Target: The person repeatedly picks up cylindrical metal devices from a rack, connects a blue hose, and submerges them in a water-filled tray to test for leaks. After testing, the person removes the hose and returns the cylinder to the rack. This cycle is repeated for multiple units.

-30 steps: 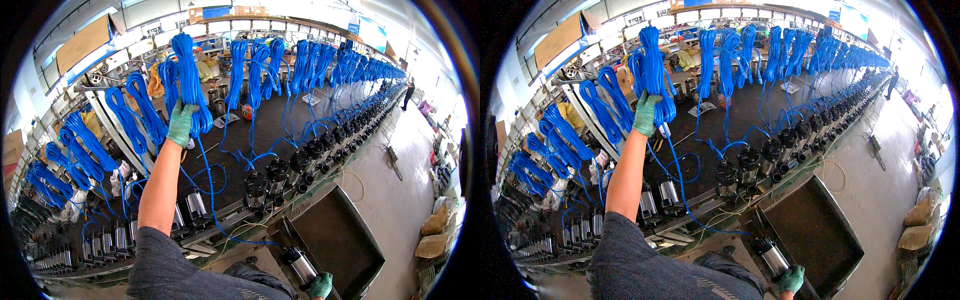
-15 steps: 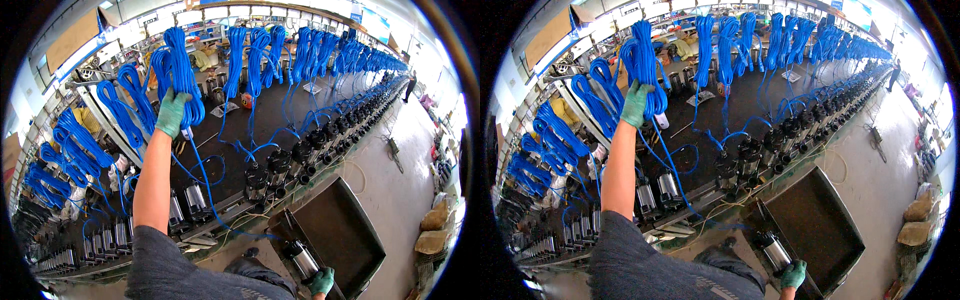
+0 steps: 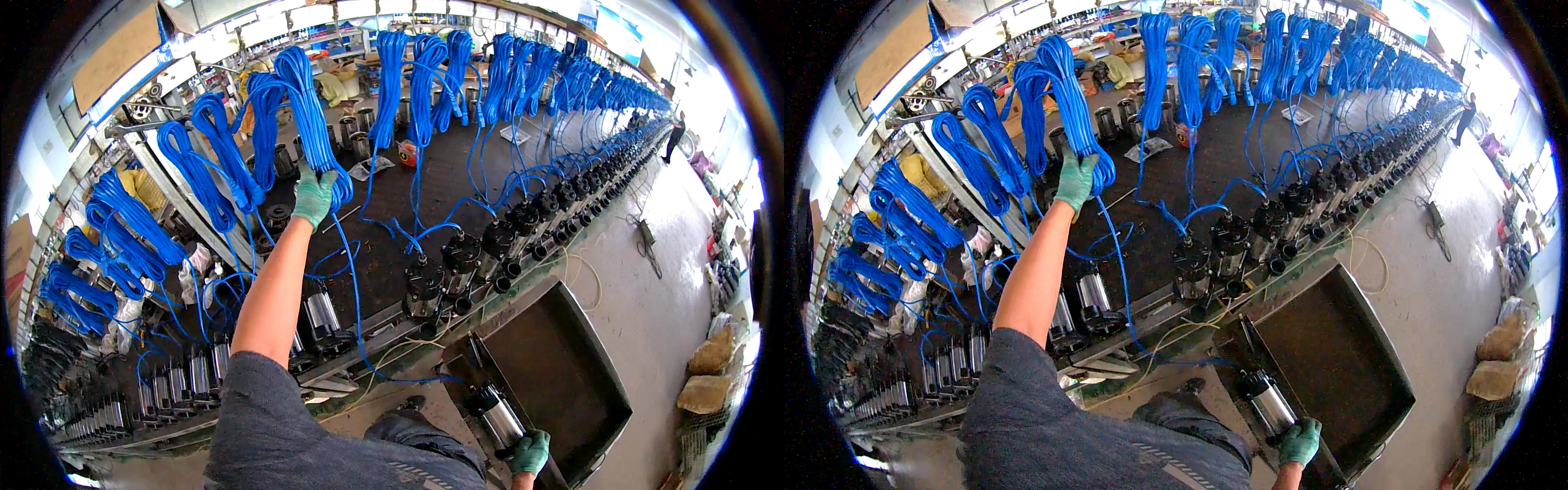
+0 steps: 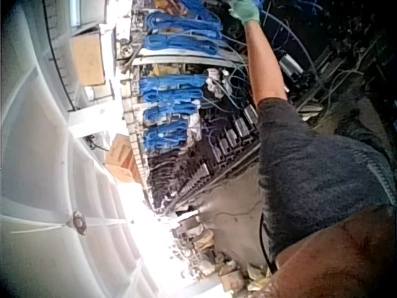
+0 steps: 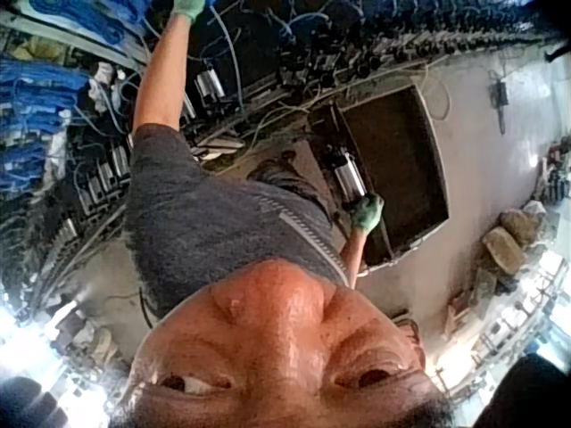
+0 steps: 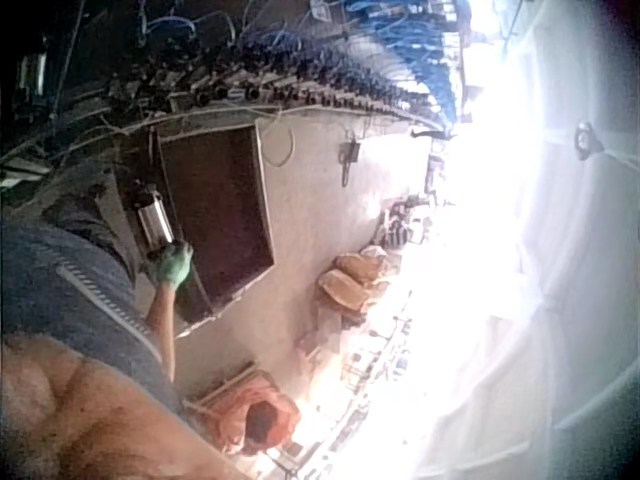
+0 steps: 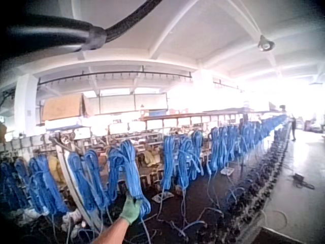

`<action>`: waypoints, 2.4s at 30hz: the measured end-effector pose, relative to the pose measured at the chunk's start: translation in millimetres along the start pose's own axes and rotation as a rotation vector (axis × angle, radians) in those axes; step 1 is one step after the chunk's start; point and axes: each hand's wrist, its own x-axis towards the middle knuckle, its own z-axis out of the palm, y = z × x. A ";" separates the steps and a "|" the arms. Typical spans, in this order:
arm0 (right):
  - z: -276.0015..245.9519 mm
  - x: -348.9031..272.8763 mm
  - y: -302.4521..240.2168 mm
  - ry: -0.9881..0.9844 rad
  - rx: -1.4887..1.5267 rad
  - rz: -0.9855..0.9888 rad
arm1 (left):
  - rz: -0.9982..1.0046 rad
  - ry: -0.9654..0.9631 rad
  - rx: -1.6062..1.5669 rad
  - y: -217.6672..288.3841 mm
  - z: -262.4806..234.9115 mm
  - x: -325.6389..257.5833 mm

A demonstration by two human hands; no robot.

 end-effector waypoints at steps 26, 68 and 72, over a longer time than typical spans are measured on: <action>-33.6 21.7 -95.4 -0.644 0.772 0.473 | -0.345 -1.285 -0.220 16.8 -61.5 -287.6; 182.5 82.8 -225.6 -1.200 0.730 0.339 | 0.061 -0.308 -0.096 4.0 2.7 -186.9; 111.9 74.7 -184.7 -1.022 0.896 0.620 | 0.013 -0.435 -0.450 1.5 113.8 -171.9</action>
